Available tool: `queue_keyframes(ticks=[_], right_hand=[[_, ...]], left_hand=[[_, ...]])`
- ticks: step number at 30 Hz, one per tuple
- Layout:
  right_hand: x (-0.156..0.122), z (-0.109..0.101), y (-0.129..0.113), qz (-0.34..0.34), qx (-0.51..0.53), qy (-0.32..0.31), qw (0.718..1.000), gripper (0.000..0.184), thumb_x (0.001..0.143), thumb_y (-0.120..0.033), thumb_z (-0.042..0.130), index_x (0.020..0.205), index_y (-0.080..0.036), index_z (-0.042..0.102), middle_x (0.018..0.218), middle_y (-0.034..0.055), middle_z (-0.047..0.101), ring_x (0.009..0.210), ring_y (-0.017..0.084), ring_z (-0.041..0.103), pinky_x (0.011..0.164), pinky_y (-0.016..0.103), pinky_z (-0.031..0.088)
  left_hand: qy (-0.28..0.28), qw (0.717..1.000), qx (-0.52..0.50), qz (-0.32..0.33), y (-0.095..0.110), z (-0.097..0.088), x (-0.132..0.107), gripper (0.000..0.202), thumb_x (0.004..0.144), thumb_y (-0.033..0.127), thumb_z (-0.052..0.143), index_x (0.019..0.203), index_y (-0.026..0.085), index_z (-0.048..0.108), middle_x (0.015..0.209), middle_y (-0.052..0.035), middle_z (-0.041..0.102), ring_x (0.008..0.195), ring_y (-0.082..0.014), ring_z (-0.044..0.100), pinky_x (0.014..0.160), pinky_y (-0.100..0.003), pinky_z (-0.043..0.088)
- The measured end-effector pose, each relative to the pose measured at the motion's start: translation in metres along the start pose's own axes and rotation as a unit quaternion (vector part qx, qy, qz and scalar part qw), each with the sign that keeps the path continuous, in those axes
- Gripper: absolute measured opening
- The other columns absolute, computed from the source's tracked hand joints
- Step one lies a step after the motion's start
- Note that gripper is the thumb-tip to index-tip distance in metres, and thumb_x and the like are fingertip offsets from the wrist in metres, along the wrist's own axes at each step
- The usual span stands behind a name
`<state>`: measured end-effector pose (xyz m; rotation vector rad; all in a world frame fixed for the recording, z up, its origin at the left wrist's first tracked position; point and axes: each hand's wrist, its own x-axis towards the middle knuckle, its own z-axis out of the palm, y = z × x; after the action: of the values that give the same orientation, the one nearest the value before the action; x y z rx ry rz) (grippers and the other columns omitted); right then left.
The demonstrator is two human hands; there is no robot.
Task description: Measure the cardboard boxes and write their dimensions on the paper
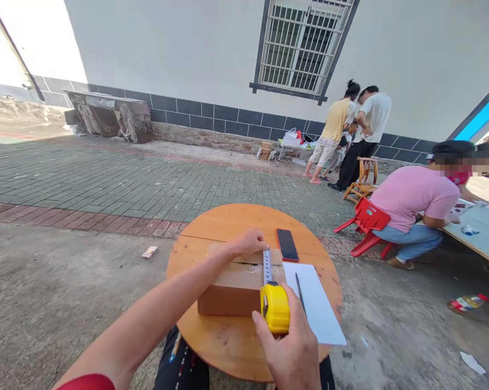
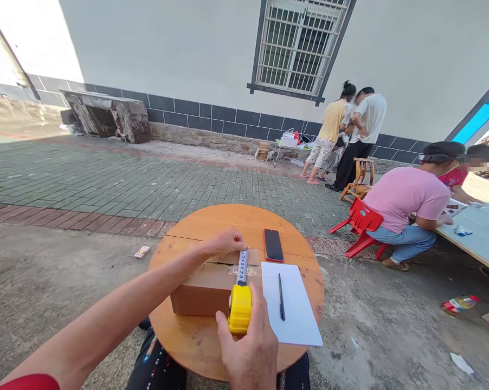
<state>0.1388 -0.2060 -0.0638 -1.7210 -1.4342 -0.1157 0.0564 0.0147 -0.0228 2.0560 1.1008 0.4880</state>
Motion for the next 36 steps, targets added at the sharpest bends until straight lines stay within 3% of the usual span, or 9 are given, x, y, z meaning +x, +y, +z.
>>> queue_keyframes(ticks=[14,21,28,36], right_hand=[[0.011,-0.01,-0.019,-0.003,-0.068,-0.033,0.997,0.058,0.084,-0.05,0.06,0.132,-0.018,0.05,0.116,0.0136,0.07,0.099,0.032,0.07,0.075,0.039,0.059],[-0.004,-0.016,-0.018,-0.015,-0.09,-0.047,0.995,0.059,0.087,-0.058,0.054,0.132,-0.019,0.049,0.116,0.014,0.07,0.098,0.032,0.071,0.071,0.038,0.059],[-0.028,-0.016,-0.02,0.024,-0.117,-0.03,0.992,0.063,0.082,-0.056,0.061,0.131,-0.019,0.049,0.101,0.0145,0.074,0.066,0.029,0.073,0.049,0.034,0.057],[-0.024,-0.023,-0.029,0.008,-0.154,-0.053,0.987,0.064,0.081,-0.064,0.059,0.129,-0.021,0.051,0.095,0.0124,0.074,0.062,0.029,0.072,0.049,0.035,0.057]], left_hand=[[0.035,0.999,0.033,0.023,0.005,-0.001,-0.005,0.016,0.072,0.019,0.061,0.057,0.015,0.064,0.054,0.002,0.054,0.057,-0.0123,0.047,0.056,-0.025,0.035],[0.014,0.999,0.003,0.029,0.001,0.001,-0.016,0.011,0.073,0.02,0.061,0.066,0.015,0.069,0.063,0.0016,0.062,0.062,-0.0126,0.053,0.056,-0.023,0.036],[-0.005,0.999,-0.034,0.04,-0.003,0.003,-0.012,0.01,0.072,0.02,0.062,0.064,0.015,0.067,0.059,0.0035,0.058,0.06,-0.0118,0.052,0.053,-0.022,0.034],[-0.004,0.998,-0.054,0.044,-0.005,0.003,-0.01,0.01,0.068,0.012,0.061,0.06,0.016,0.065,0.055,0.0043,0.054,0.057,-0.0113,0.048,0.053,-0.022,0.035]])
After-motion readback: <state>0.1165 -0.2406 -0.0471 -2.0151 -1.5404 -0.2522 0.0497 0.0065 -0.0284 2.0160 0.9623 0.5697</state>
